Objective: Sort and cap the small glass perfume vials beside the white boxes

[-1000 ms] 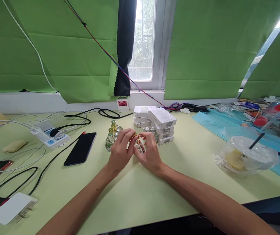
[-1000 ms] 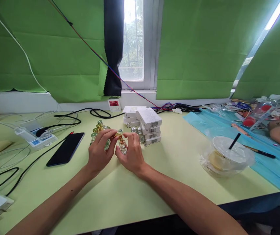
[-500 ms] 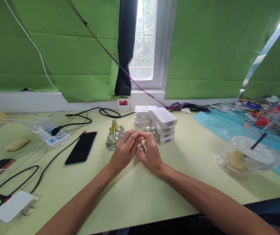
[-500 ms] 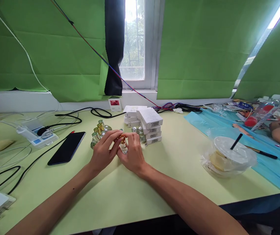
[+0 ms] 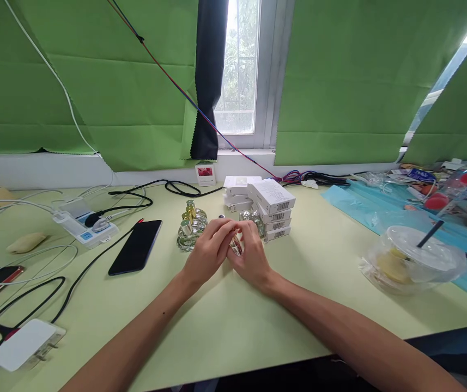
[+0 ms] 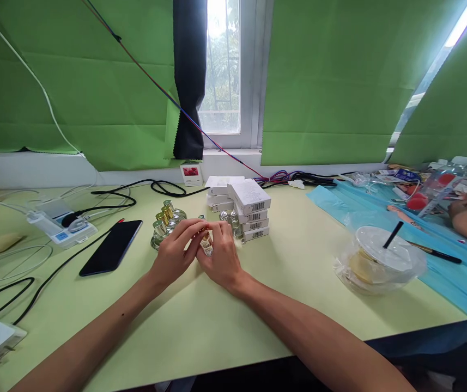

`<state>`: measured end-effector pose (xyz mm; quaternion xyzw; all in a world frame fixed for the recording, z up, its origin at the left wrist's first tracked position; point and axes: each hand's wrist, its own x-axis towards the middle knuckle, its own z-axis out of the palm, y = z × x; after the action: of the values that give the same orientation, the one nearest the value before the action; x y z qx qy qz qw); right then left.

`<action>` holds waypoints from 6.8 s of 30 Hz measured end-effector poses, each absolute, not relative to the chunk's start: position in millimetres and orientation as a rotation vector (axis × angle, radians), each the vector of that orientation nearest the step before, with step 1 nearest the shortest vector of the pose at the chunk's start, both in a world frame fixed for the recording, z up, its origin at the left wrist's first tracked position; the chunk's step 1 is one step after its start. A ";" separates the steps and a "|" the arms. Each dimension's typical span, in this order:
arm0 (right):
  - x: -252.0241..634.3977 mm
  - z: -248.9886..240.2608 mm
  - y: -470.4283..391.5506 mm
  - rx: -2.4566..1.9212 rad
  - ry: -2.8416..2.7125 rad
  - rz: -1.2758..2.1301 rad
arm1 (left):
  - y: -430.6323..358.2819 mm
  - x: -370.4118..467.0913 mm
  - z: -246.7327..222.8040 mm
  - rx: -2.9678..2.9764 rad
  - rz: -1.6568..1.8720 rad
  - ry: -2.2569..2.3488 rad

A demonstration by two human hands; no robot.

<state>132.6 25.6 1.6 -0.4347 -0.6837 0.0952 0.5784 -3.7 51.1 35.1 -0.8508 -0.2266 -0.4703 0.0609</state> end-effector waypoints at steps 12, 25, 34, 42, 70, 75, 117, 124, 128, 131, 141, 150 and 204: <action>134.2 -2.1 28.6 -1.016 -1.579 0.217 | 50.6 -4.7 32.3 -2.613 -1.390 -0.692; 133.6 -0.6 27.0 -1.020 -1.567 0.240 | 50.6 -7.1 30.8 -2.614 -1.354 -0.734; 133.5 0.3 26.4 -1.001 -1.549 0.180 | 50.8 -4.9 28.8 -2.584 -1.399 -0.740; 135.0 2.5 26.6 -0.974 -1.553 0.187 | 48.9 -4.1 28.9 -2.513 -1.409 -0.821; 134.6 4.6 25.4 -0.961 -1.509 0.220 | 48.8 -4.3 25.1 -2.554 -1.468 -0.847; 134.2 4.8 26.6 -0.953 -1.498 0.219 | 46.9 -2.7 27.0 -2.563 -1.476 -0.845; 136.0 -1.0 28.1 -0.955 -1.448 0.270 | 33.5 -12.2 26.3 -3.074 -1.234 -1.288; 137.4 -3.5 29.1 -0.955 -1.456 0.258 | 35.8 -11.2 19.9 -3.140 -1.130 -1.328; 137.2 -1.5 28.4 -0.965 -1.455 0.245 | 36.4 -10.0 16.9 -3.147 -1.120 -1.340; 136.6 0.9 27.3 -0.965 -1.447 0.251 | 37.0 -10.3 14.3 -3.149 -1.137 -1.303; 136.8 6.2 24.6 -0.947 -1.437 0.225 | 36.2 -9.7 16.4 -3.150 -1.130 -1.312; 136.7 2.9 28.0 -0.951 -1.428 0.226 | 36.0 -8.9 16.1 -3.158 -1.151 -1.257; 137.8 4.5 25.4 -1.002 -1.464 0.234 | 32.4 -6.5 22.3 -3.187 -1.264 -1.289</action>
<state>137.8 25.4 4.5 -0.4368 -0.6383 0.1022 0.6256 -6.5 32.4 22.3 -0.8407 -0.3401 -0.3334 -0.2577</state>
